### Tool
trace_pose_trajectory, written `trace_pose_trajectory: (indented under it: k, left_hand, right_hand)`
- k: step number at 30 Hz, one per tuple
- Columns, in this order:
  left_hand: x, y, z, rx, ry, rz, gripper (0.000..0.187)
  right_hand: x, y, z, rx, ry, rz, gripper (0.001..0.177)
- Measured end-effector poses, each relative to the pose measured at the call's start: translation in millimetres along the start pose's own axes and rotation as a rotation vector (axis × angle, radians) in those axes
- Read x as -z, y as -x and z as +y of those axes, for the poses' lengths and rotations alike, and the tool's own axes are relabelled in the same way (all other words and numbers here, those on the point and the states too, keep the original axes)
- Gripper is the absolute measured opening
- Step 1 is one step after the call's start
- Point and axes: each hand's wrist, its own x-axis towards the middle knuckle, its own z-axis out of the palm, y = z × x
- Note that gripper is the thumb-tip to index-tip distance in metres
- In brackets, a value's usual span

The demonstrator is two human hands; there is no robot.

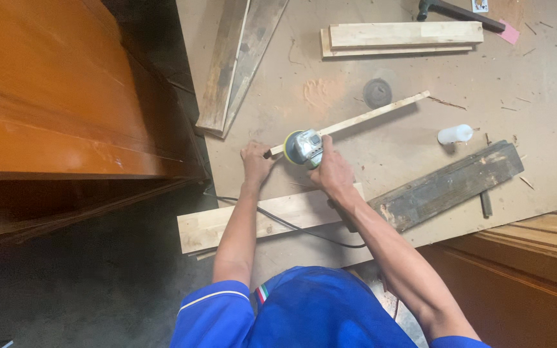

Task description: The person uses a handheld electric sander to smooth the surfaces of several wooden planks on a workbench. They handle each plank one at a time, sanding both sides and edges, then set the finished pieces aside.

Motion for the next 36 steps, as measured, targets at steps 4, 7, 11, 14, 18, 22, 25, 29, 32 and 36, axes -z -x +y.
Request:
trace_pose_trajectory:
  k: [4, 7, 11, 14, 18, 22, 25, 29, 32, 36]
  left_hand:
    - [-27.4, -3.0, -32.7, -0.073, -0.050, 0.038, 0.014]
    - [-15.8, -2.7, -20.8, -0.070, -0.020, 0.019, 0.011]
    - [1.1, -1.0, 3.6, 0.015, -0.034, -0.039, 0.011]
    - [1.5, 3.0, 0.2, 0.003, -0.059, -0.013, 0.012]
    - [-13.0, -1.4, -18.4, -0.007, -0.067, 0.005, 0.016]
    - [-18.3, -2.9, -31.3, -0.020, -0.102, -0.028, 0.022]
    - [-17.5, -1.9, -34.3, -0.130, 0.023, 0.024, 0.022]
    - [-24.9, -6.0, -41.7, -0.222, -0.026, 0.078, 0.020]
    - [-16.9, -4.2, -34.0, -0.191, -0.049, 0.049, 0.020]
    - [-15.7, 0.4, -33.8, -0.036, -0.187, 0.007, 0.020]
  right_hand:
    - [-8.6, 5.5, -13.5, 0.004, 0.009, -0.023, 0.081]
    - [-10.2, 2.6, -11.3, 0.008, 0.036, -0.036, 0.086]
    - [-3.4, -3.6, 4.9, 0.026, 0.017, -0.020, 0.077]
    - [5.2, -7.0, 15.9, -0.005, 0.016, -0.014, 0.077]
    - [18.5, -19.3, 40.4, -0.055, -0.031, 0.019, 0.076]
    - [31.6, -33.0, 65.1, -0.093, 0.001, 0.073, 0.077]
    - [40.9, -43.7, 90.0, -0.142, -0.045, 0.102, 0.074]
    - [57.0, -65.3, 131.2, -0.215, -0.081, 0.139, 0.074]
    - [68.3, -85.6, 161.7, -0.267, -0.083, 0.167, 0.074]
    - [93.4, -94.8, 191.6, -0.327, -0.162, 0.238, 0.086]
